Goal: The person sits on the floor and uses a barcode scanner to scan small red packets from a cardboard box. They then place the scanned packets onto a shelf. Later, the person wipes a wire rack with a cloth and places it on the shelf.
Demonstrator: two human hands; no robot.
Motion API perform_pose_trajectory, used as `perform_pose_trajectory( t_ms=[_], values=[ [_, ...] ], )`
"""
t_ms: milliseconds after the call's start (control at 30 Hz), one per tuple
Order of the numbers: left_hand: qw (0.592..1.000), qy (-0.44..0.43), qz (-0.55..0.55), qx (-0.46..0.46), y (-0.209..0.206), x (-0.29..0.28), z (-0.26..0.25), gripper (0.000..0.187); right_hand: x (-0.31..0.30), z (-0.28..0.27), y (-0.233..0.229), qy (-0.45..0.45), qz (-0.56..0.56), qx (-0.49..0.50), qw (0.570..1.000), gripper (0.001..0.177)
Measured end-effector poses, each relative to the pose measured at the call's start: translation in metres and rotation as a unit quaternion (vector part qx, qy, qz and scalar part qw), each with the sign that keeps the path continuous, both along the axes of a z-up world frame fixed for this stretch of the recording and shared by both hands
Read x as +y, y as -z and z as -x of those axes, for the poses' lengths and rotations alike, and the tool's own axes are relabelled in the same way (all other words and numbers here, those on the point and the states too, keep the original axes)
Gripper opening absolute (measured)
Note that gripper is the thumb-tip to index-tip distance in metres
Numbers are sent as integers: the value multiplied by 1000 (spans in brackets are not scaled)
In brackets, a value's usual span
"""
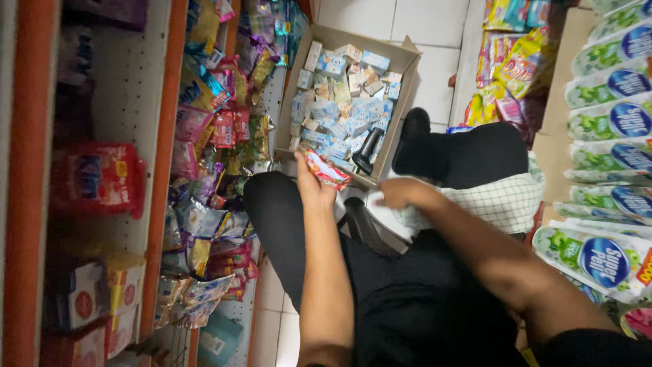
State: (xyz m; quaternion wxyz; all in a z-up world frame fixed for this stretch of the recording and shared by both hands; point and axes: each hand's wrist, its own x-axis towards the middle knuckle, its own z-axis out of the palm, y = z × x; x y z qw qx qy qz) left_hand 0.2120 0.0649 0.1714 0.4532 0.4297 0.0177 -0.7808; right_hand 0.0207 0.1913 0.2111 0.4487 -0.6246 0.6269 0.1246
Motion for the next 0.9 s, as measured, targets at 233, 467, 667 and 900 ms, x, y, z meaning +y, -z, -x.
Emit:
perform_pose_trajectory(
  t_ms=[233, 467, 667, 900],
  values=[
    [999, 43, -18, -17, -17, -4, 14, 37, -105, 64, 101, 269, 139, -10, 953, 34],
    [993, 94, -9, -66, -13, 4, 19, 29, -117, 42, 248, 110, 201, 87, 969, 21],
    [976, 186, -108, -1, -36, 2, 20, 61, -109, 39, 287, 43, 47, 152, 986, 47],
    [975, 189, -115, 15, -69, -5, 14, 86, -134, 40, 293, -61, -15, 234, 970, 40]
  ],
)
